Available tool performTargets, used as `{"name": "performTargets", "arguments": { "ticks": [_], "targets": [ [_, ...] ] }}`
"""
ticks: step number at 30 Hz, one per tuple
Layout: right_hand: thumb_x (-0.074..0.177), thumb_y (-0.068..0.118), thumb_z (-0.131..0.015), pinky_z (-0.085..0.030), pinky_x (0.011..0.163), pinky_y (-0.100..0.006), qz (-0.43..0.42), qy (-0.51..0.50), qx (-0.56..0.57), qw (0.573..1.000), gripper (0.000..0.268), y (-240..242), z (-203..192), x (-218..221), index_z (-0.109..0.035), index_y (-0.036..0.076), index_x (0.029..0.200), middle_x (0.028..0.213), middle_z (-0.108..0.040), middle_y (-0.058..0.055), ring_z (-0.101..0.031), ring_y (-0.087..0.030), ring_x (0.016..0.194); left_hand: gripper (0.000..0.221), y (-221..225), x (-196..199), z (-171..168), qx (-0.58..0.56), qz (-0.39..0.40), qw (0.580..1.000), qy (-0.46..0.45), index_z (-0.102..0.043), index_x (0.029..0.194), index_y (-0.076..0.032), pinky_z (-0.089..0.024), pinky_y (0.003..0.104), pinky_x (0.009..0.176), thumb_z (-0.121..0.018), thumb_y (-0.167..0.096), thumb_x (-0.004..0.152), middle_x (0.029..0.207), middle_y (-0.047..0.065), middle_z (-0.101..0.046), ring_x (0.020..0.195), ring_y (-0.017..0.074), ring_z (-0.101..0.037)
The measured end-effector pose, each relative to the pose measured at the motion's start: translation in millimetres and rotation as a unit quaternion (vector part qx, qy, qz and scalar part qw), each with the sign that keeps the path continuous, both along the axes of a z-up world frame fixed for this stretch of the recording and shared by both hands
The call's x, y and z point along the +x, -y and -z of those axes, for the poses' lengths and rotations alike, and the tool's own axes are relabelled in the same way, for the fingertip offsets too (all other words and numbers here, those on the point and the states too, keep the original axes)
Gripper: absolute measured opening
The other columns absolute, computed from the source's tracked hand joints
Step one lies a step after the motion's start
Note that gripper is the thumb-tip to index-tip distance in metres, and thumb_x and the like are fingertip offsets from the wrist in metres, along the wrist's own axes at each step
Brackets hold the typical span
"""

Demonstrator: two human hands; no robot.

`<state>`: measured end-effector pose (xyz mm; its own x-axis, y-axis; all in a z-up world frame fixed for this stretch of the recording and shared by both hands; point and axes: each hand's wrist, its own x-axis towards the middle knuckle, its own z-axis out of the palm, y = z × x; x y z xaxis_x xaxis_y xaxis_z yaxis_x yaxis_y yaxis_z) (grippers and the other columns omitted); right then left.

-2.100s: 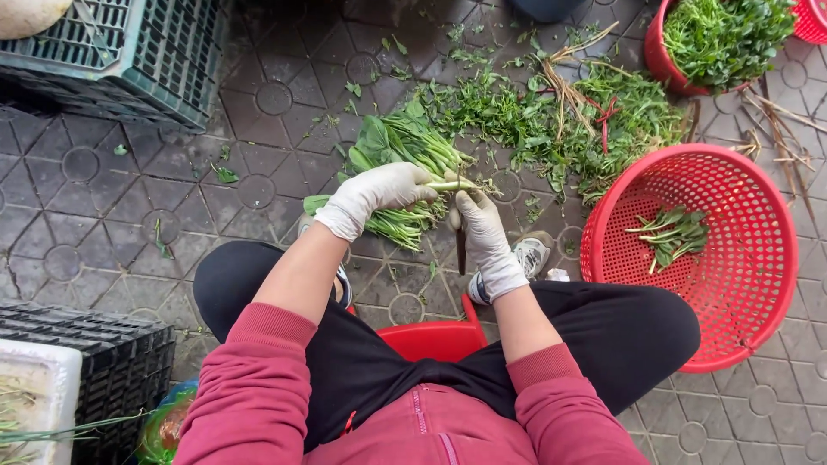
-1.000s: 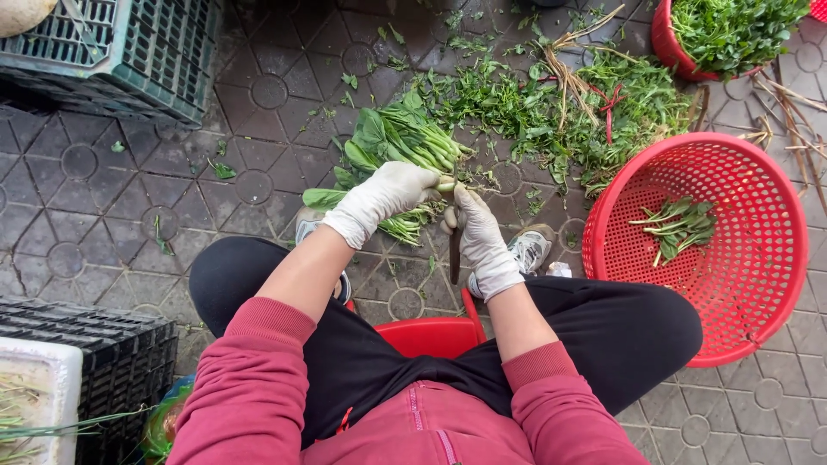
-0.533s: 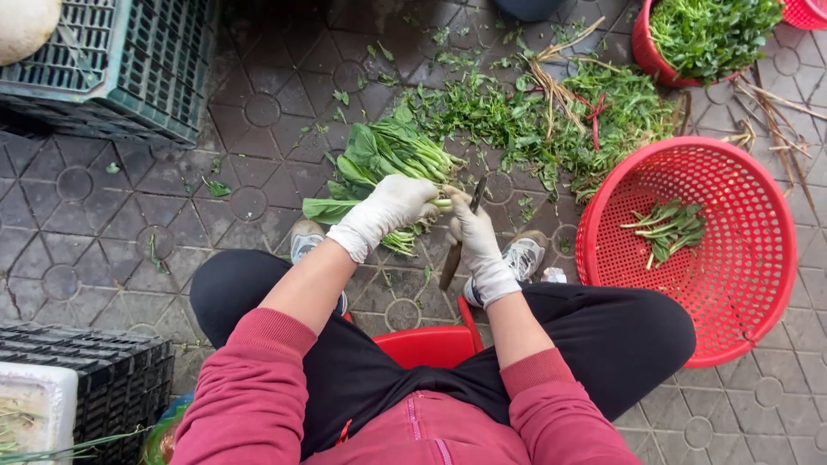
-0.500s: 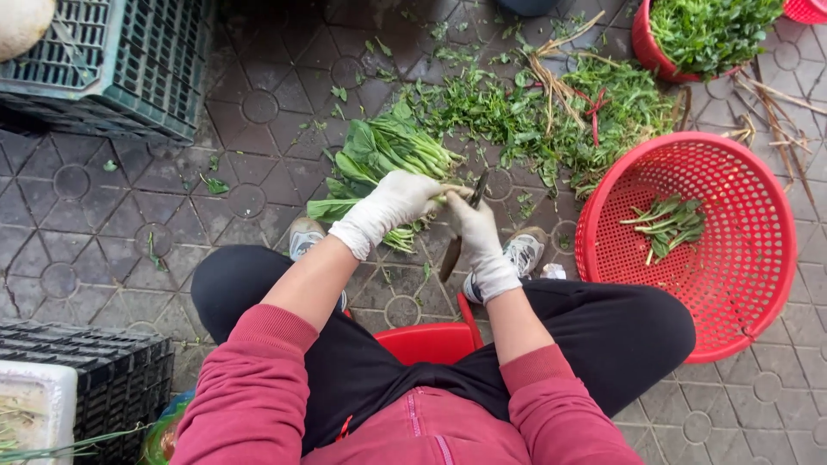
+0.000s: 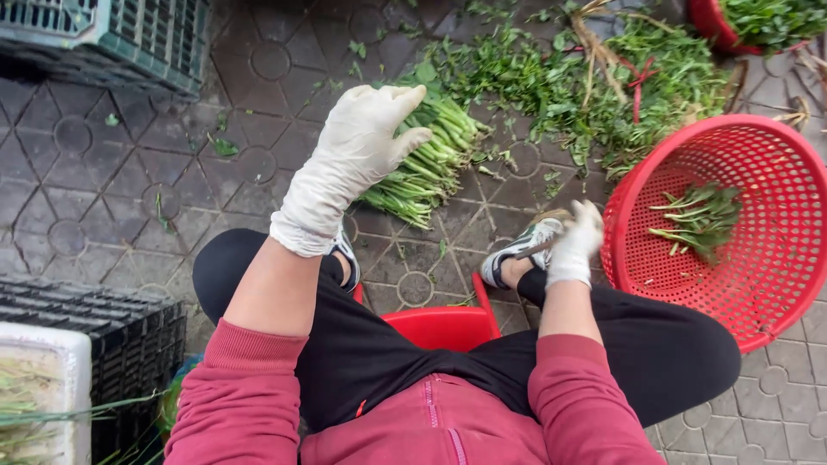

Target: Trimming the root ends of leafy green vegetables with a small knife and placing them into a red plastic basket.

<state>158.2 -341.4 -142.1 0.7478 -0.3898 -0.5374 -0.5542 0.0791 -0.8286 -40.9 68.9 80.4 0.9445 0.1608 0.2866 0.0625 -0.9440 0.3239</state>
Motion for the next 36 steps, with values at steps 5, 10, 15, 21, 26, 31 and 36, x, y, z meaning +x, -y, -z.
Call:
{"name": "performTargets", "arguments": {
  "ticks": [5, 10, 15, 21, 26, 31, 36],
  "targets": [
    [0.092, 0.033, -0.080, -0.057, 0.072, -0.028, -0.462, -0.033, -0.146, 0.874, 0.028, -110.5, 26.2, -83.4, -0.085, 0.020, 0.116, 0.096, -0.081, 0.003, -0.066, -0.008, 0.071, 0.060, -2.4, -20.4, -12.1, -0.036, -0.002, 0.999, -0.017, -0.068, 0.149, -0.004, -0.051, 0.051, 0.101, -0.078, -0.045, 0.106, 0.133, 0.015, -0.080, 0.113, 0.0375, -0.075],
    [0.078, 0.051, -0.085, -0.067, 0.090, -0.056, -0.695, -0.053, -0.440, 0.566, 0.039, -134.1, 162.6, -169.2, -0.082, 0.028, 0.110, 0.106, -0.082, 0.000, -0.082, -0.031, 0.105, 0.057, 2.2, -42.8, 5.9, -0.011, -0.044, 0.998, 0.033, -0.067, 0.149, -0.020, -0.053, 0.045, 0.107, -0.072, -0.058, 0.106, 0.124, 0.006, -0.078, 0.103, 0.0264, -0.078],
    [0.090, 0.041, -0.078, -0.067, 0.093, -0.056, -0.690, -0.014, -0.475, 0.545, 0.031, -152.1, 172.3, -170.6, -0.082, 0.029, 0.119, 0.117, -0.073, -0.001, -0.080, -0.032, 0.107, 0.063, 2.2, -41.8, 11.4, -0.040, -0.048, 0.998, 0.007, -0.064, 0.148, -0.022, -0.054, 0.046, 0.105, -0.075, -0.060, 0.100, 0.118, 0.004, -0.078, 0.099, 0.0261, -0.079],
    [0.090, 0.059, -0.078, -0.059, 0.112, -0.051, -0.764, -0.012, -0.390, 0.514, 0.051, -157.2, 74.7, -82.8, -0.080, 0.027, 0.130, 0.132, -0.080, -0.006, -0.072, -0.034, 0.131, 0.057, 7.1, -11.1, 21.2, -0.008, -0.071, 0.997, 0.004, -0.067, 0.136, -0.023, -0.054, 0.044, 0.097, -0.081, -0.057, 0.092, 0.103, 0.003, -0.077, 0.089, 0.0287, -0.079],
    [0.090, 0.052, -0.083, -0.060, 0.098, -0.047, -0.763, -0.046, -0.268, 0.587, 0.036, -162.6, -64.3, -54.4, -0.086, 0.025, 0.113, 0.108, -0.086, -0.008, -0.077, -0.030, 0.118, 0.033, 30.5, 12.3, 61.7, -0.008, -0.035, 0.999, -0.025, -0.072, 0.110, -0.029, -0.054, 0.045, 0.091, -0.077, -0.057, 0.094, 0.085, 0.002, -0.075, 0.083, 0.0283, -0.079],
    [0.093, 0.021, -0.079, -0.032, 0.051, -0.017, -0.634, -0.082, -0.028, 0.769, 0.017, -147.9, -169.9, -63.0, -0.083, 0.005, 0.098, 0.058, -0.062, 0.002, -0.048, -0.002, 0.050, 0.035, 53.8, 13.6, 89.8, -0.015, 0.023, 0.977, -0.212, -0.079, 0.111, -0.040, -0.050, 0.043, 0.109, -0.087, -0.059, 0.082, 0.094, 0.000, -0.081, 0.104, 0.0250, -0.079],
    [0.104, 0.035, -0.077, -0.031, 0.038, -0.020, -0.507, -0.030, 0.145, 0.849, 0.031, -124.3, -147.9, -65.2, -0.077, 0.005, 0.110, 0.069, -0.067, -0.009, -0.040, -0.005, 0.038, 0.028, 57.7, 21.5, 78.5, -0.237, -0.012, 0.924, -0.299, -0.080, 0.122, -0.042, -0.058, 0.048, 0.107, -0.073, -0.056, 0.098, 0.101, -0.001, -0.085, 0.115, 0.0319, -0.078]
  ]
}}
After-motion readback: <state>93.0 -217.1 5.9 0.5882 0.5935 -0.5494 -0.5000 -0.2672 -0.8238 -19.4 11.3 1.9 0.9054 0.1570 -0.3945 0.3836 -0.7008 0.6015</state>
